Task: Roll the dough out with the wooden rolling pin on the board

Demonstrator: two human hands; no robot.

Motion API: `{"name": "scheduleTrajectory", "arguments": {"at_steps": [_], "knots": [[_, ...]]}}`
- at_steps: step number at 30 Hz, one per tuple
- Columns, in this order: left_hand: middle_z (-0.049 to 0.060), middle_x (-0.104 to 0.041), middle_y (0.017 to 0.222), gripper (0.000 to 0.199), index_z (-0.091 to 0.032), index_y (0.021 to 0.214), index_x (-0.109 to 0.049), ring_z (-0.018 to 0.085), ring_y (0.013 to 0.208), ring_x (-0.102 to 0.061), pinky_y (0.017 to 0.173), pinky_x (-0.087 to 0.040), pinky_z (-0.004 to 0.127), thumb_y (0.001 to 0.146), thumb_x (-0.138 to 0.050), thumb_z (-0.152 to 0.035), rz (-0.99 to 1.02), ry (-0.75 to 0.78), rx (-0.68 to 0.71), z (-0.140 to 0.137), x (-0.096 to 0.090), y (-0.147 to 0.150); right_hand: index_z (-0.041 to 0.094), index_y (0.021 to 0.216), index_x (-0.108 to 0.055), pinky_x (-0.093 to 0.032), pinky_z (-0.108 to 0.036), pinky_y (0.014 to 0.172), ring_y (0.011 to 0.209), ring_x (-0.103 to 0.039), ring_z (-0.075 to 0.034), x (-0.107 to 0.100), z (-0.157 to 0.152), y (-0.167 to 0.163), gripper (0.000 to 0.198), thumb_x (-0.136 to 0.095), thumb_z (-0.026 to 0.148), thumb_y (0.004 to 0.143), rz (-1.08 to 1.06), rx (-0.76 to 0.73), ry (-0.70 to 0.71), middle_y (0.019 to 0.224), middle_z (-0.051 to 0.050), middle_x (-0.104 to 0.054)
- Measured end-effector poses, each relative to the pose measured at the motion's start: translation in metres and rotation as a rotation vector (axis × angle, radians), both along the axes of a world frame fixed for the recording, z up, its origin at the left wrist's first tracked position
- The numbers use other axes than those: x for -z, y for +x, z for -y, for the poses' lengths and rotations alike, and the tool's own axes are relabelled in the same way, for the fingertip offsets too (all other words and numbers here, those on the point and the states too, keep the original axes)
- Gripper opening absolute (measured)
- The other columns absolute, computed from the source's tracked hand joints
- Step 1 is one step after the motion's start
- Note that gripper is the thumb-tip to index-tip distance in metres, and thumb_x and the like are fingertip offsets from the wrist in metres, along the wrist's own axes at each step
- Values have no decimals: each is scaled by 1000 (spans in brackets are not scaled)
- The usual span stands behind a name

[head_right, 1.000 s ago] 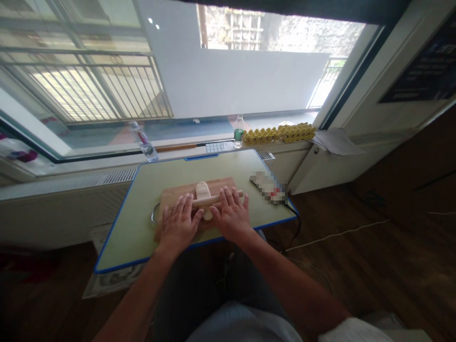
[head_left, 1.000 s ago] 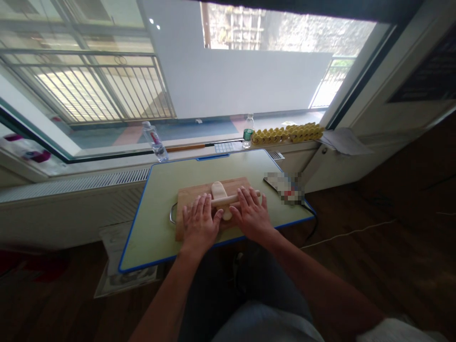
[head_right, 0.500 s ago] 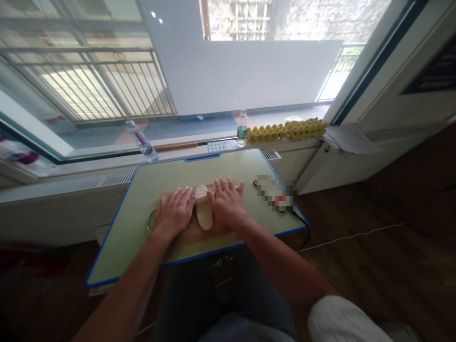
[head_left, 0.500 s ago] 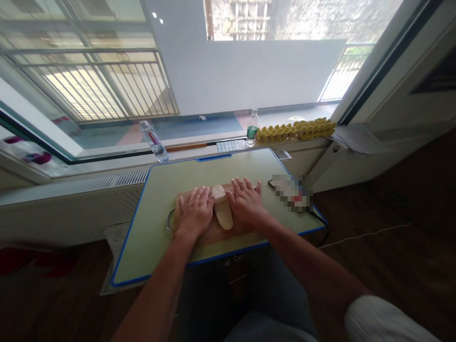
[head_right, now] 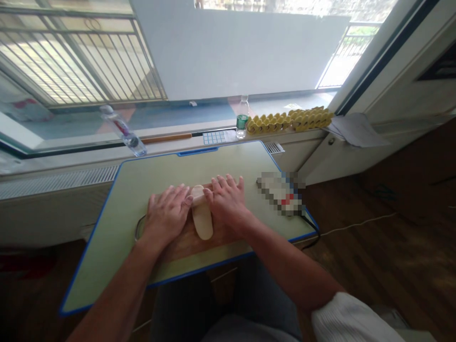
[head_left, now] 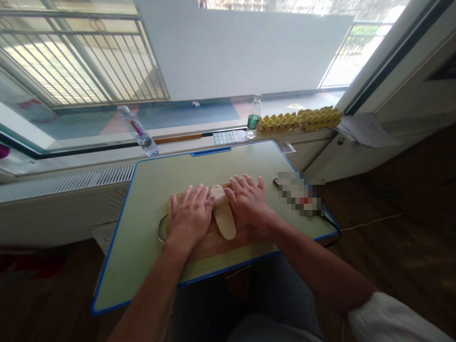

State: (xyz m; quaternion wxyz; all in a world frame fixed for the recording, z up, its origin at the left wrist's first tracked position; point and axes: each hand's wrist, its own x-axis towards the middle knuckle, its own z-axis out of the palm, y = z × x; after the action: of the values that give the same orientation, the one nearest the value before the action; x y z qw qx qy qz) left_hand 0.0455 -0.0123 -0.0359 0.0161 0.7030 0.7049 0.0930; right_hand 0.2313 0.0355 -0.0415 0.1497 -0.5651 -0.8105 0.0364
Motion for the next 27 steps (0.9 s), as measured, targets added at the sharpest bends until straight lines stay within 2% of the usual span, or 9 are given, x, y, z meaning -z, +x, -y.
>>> {"name": "scheduleTrajectory", "arguments": {"at_steps": [3, 6, 10, 16, 20, 27], "knots": [[8, -50, 165, 65, -27, 156, -53, 34, 155, -40, 127, -22, 70, 109, -19, -55, -15, 11, 14, 4, 2, 0, 22, 153, -56, -11, -62, 129, 153, -39, -33, 1, 8, 7, 58, -28, 54, 113, 2, -4, 11, 161, -9, -55], [8, -51, 164, 65, -29, 154, -56, 34, 153, -42, 126, -24, 70, 109, -18, -56, -18, 14, 9, -6, 3, -4, 26, 150, -59, -11, -64, 128, 153, -38, -34, -1, 0, 10, 59, -29, 59, 112, 7, 3, 11, 161, -8, -54], [9, -55, 161, 62, -30, 149, -61, 32, 151, -45, 127, -23, 71, 108, -20, -55, 4, -2, -22, -32, 1, -11, 27, 147, -61, -18, -70, 124, 151, -39, -37, -4, -25, 8, 61, -30, 64, 110, 23, 44, 9, 160, -8, -55], [11, -56, 160, 59, -30, 147, -62, 31, 150, -46, 125, -20, 75, 108, -23, -51, 50, -31, -38, -58, -6, -15, 28, 141, -65, -31, -64, 120, 144, -46, -35, -2, -43, 0, 56, -31, 60, 111, 51, 77, -16, 153, -9, -61], [10, -58, 158, 59, -29, 147, -62, 32, 149, -47, 125, -22, 73, 108, -23, -51, 23, -3, -28, -50, -3, -13, 26, 139, -66, -34, -60, 119, 145, -45, -34, -1, -30, 5, 55, -30, 57, 112, 48, 56, -6, 154, -9, -61], [9, -54, 162, 66, -24, 153, -56, 32, 152, -45, 127, -26, 66, 108, -18, -54, 12, 15, -7, -6, 4, -4, 18, 154, -54, -31, -52, 123, 152, -39, -31, -1, 7, 17, 62, -28, 56, 112, 7, 35, -18, 162, -12, -53]]}}
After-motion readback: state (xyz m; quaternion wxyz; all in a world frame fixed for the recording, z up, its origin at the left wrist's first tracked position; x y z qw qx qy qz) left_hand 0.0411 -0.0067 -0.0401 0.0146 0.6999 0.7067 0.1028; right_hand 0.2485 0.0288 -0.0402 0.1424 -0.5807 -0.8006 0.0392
